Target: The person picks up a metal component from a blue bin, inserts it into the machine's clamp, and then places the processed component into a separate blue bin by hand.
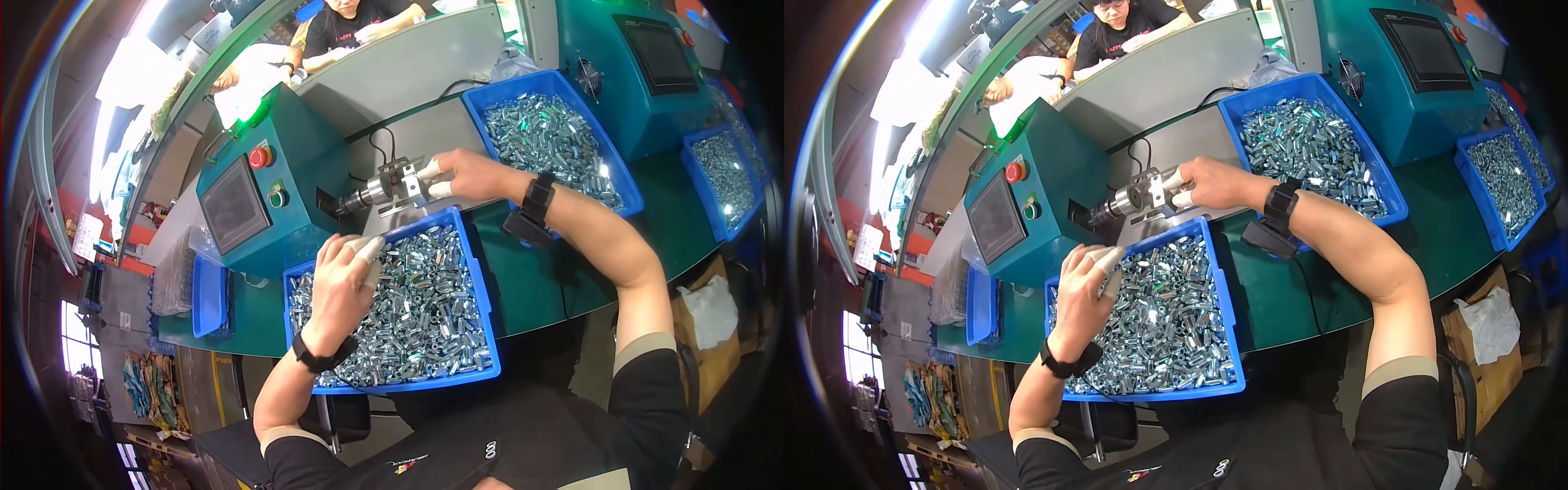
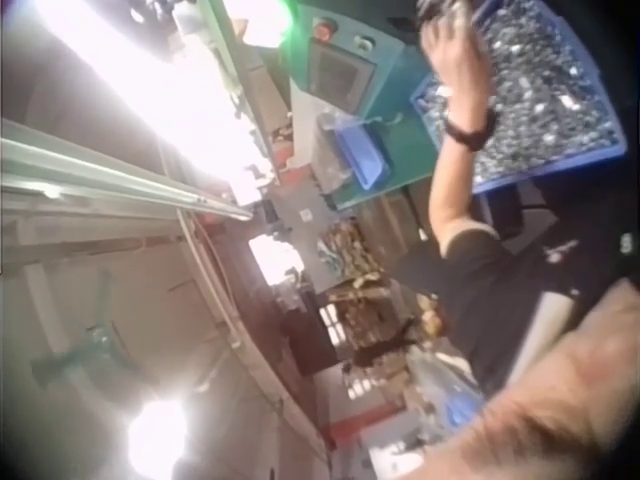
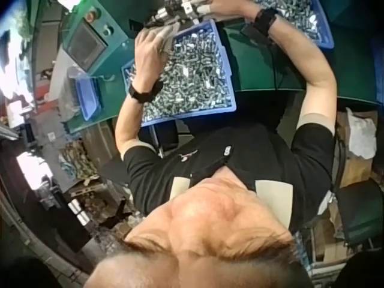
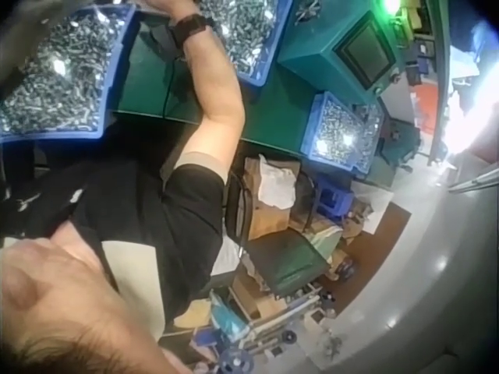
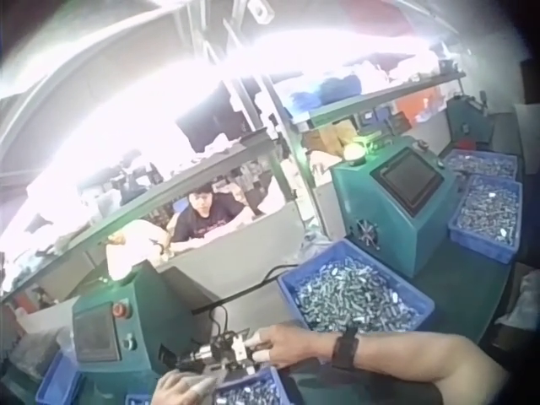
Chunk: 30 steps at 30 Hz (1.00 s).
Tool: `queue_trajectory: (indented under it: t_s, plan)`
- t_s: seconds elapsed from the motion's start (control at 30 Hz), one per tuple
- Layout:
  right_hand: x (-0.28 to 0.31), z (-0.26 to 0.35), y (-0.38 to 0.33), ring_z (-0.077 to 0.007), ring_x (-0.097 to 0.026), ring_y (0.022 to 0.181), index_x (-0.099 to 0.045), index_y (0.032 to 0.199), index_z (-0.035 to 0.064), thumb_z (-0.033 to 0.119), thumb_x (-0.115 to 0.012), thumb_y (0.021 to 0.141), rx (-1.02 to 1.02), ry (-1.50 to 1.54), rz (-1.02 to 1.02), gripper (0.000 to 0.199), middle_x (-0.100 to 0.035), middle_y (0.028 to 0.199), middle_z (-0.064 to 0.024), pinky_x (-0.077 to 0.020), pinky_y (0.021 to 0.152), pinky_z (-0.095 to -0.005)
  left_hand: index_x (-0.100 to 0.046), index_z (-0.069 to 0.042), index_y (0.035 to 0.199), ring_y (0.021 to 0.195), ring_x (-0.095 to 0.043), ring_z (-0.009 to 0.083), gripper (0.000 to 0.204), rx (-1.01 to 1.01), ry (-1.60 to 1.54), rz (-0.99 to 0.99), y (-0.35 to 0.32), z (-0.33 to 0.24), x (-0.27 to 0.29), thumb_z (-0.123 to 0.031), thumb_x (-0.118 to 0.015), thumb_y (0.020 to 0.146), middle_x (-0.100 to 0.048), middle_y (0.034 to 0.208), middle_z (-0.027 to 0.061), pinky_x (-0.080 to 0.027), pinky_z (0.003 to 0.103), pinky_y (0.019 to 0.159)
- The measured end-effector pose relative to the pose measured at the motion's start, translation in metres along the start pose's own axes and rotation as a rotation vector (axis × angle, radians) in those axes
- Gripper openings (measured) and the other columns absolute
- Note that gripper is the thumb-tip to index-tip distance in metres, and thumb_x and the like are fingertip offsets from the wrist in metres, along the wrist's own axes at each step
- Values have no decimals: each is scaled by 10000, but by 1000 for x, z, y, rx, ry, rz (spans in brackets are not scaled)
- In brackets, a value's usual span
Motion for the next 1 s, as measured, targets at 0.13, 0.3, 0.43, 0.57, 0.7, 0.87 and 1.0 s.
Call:
queue_trajectory:
  t_s: [0.13,0.3,0.43,0.57,0.7,0.87,1.0]
  plan:
    - [-14,12,18,-281,-718,1087,-748,1320,40,163,-754,953,-11,-2,48,387,-751,1189,-149,-544,988,-384,-738,-70,1264,1180,-680,335,384,84,-28,31,-28,7,7,-42,-771,883,-749,1174,112,-468,522,1119]
    - [-22,2,26,-251,-718,1065,-757,1311,47,136,-749,961,-45,48,38,361,-756,1152,-132,-545,971,-367,-749,-68,1231,1156,-689,335,352,106,-72,40,-40,7,11,-48,-780,881,-753,1156,115,-480,521,1105]
    - [-25,3,22,-223,-716,1057,-763,1307,54,113,-745,967,-27,127,-26,346,-759,1141,-114,-546,960,-353,-755,-66,1209,1145,-692,336,332,103,-94,56,-41,9,6,-48,-782,879,-755,1148,116,-486,510,1093]
    - [-26,7,19,-197,-714,1064,-760,1312,49,98,-742,969,-48,94,-36,348,-761,1151,-97,-548,955,-340,-756,-63,1198,1131,-694,336,321,106,-124,86,-38,8,-3,-48,-782,878,-756,1138,116,-499,491,1069]
    - [-29,5,19,-175,-717,1058,-754,1323,39,97,-742,969,-82,71,-29,358,-767,1161,-86,-554,942,-326,-757,-58,1190,1109,-695,335,314,116,-156,111,-35,8,-11,-49,-783,878,-758,1125,117,-509,474,1043]
    - [-29,-3,21,-153,-727,1004,-748,1324,29,107,-744,972,-106,87,-24,361,-788,1131,-91,-568,903,-312,-758,-58,1182,1081,-693,334,310,118,-158,139,-29,9,-21,-53,-788,874,-760,1110,117,-525,463,1005]
    - [-28,-6,22,-206,-749,895,-786,1253,56,190,-741,939,-65,112,-94,344,-800,1003,-134,-577,845,-339,-762,-67,1169,1051,-688,332,308,105,-173,183,-21,8,-33,-48,-793,864,-754,1085,108,-544,445,951]
Point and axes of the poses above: each hand's wrist, its own y-axis towards the middle knuckle, its own x-axis out of the back of the hand, z = x × y, the point moved 6 cm from there along y, towards the middle knuckle
